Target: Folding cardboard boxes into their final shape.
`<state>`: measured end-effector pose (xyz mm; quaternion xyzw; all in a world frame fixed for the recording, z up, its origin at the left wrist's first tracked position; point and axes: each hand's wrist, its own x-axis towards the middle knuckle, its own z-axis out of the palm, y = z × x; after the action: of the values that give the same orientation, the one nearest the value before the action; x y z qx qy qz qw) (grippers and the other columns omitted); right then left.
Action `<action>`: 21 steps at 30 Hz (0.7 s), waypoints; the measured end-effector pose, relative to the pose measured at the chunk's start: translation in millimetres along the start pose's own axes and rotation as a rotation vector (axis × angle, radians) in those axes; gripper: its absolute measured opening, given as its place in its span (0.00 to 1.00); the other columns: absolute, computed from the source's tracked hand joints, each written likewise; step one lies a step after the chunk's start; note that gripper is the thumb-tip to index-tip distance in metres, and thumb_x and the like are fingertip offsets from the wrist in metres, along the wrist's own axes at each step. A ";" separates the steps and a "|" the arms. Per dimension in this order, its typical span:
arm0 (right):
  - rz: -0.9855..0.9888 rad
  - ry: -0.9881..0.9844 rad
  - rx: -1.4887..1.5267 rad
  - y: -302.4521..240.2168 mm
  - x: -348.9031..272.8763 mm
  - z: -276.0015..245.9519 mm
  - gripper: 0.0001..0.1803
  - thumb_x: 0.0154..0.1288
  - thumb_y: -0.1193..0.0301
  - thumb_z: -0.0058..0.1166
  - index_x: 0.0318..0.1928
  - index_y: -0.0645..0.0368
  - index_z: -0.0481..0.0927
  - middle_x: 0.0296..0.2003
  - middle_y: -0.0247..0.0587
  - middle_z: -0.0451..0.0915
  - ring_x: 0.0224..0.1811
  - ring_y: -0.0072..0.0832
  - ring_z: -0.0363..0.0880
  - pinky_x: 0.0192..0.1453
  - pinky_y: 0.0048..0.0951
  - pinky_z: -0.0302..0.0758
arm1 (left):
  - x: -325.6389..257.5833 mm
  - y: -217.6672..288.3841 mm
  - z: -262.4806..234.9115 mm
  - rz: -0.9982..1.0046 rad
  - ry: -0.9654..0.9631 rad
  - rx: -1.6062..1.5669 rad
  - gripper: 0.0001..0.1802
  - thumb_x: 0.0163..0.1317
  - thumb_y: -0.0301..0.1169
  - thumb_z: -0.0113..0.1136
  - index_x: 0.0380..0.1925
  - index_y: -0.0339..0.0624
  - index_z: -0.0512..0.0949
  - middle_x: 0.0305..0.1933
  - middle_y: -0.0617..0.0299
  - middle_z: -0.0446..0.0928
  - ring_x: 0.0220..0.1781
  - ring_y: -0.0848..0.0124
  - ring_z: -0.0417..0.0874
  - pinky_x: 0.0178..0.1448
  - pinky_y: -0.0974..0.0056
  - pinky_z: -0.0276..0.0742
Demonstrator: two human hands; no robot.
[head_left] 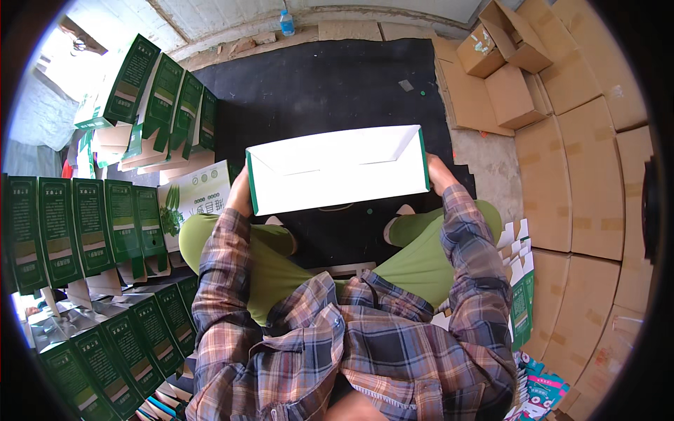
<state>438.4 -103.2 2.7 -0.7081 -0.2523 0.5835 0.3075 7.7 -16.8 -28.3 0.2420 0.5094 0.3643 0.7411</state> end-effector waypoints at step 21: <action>-0.093 0.039 0.051 11.0 5.3 -6.0 0.16 0.67 0.65 0.46 0.53 0.55 0.73 0.46 0.40 0.78 0.47 0.32 0.77 0.48 0.42 0.76 | -17.2 -0.6 4.7 0.084 0.062 0.159 0.17 0.67 0.39 0.45 0.52 0.47 0.70 0.56 0.61 0.72 0.57 0.67 0.72 0.56 0.52 0.72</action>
<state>445.2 -107.7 -8.1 -0.6988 -0.2642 0.5608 0.3570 8.5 -30.7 -17.1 0.3097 0.5487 0.3607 0.6877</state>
